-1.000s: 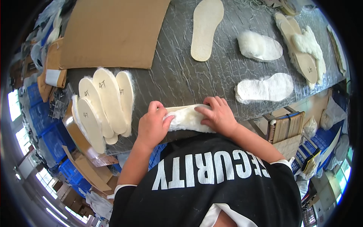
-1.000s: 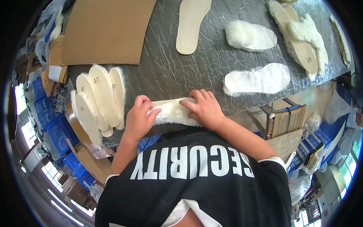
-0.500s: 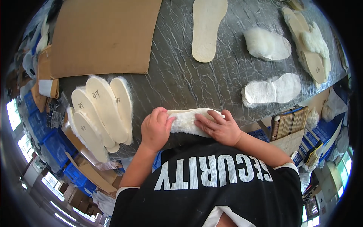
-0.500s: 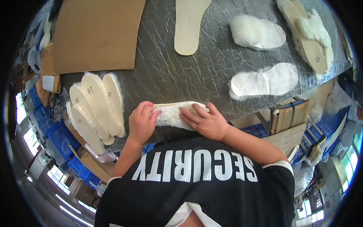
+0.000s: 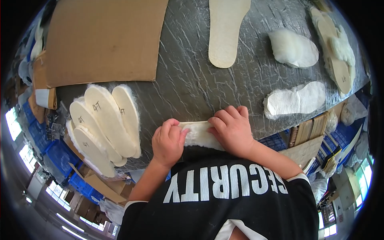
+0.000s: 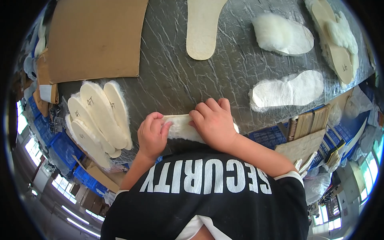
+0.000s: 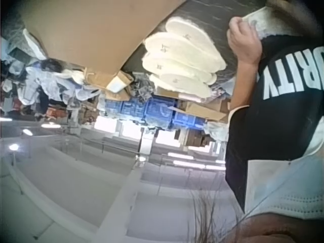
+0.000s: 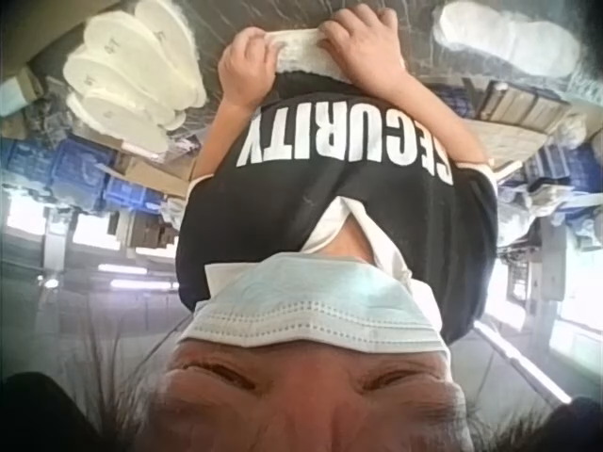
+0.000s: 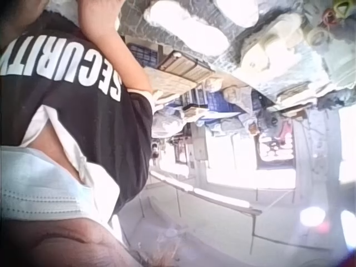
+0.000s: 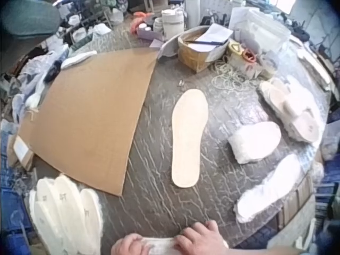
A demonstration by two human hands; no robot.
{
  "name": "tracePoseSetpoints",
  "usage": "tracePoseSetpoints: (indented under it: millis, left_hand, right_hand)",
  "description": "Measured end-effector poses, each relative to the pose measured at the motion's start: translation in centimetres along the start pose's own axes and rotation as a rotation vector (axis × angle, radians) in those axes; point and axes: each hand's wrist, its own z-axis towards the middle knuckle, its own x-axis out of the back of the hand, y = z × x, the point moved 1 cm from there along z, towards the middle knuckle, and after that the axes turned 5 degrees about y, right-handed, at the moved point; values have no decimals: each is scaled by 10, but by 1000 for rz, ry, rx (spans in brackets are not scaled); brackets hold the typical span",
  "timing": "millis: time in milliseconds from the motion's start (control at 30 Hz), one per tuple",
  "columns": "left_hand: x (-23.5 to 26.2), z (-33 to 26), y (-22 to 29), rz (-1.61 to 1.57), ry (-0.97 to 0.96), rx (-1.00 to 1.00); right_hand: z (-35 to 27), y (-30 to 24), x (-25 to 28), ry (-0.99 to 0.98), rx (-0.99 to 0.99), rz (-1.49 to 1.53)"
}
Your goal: Assembling shoe insoles by aligning and pressing together different material layers.
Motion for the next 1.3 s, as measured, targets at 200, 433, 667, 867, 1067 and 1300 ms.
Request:
tracePoseSetpoints:
  millis: [200, 433, 667, 867, 1067, 1300]
  left_hand:
    - [1, -2, -2, -14, -25, -2]
    - [2, 0, -3, -20, -30, -10]
    - [1, 3, -3, -11, -38, 11]
    - [0, 7, -2, -19, -39, 47]
    - [-3, 3, -8, -59, -7, 33]
    - [-2, -11, -18, -196, 141, -76]
  right_hand:
    - [8, -1, -6, -52, -23, 22]
    - [6, 0, -18, -53, 40, -53]
    - [3, -1, -24, 19, -2, -34]
    - [4, -2, -23, 21, -28, -43]
    - [3, 13, 8, -34, -195, 83]
    - [7, 17, 29, -272, -172, 190]
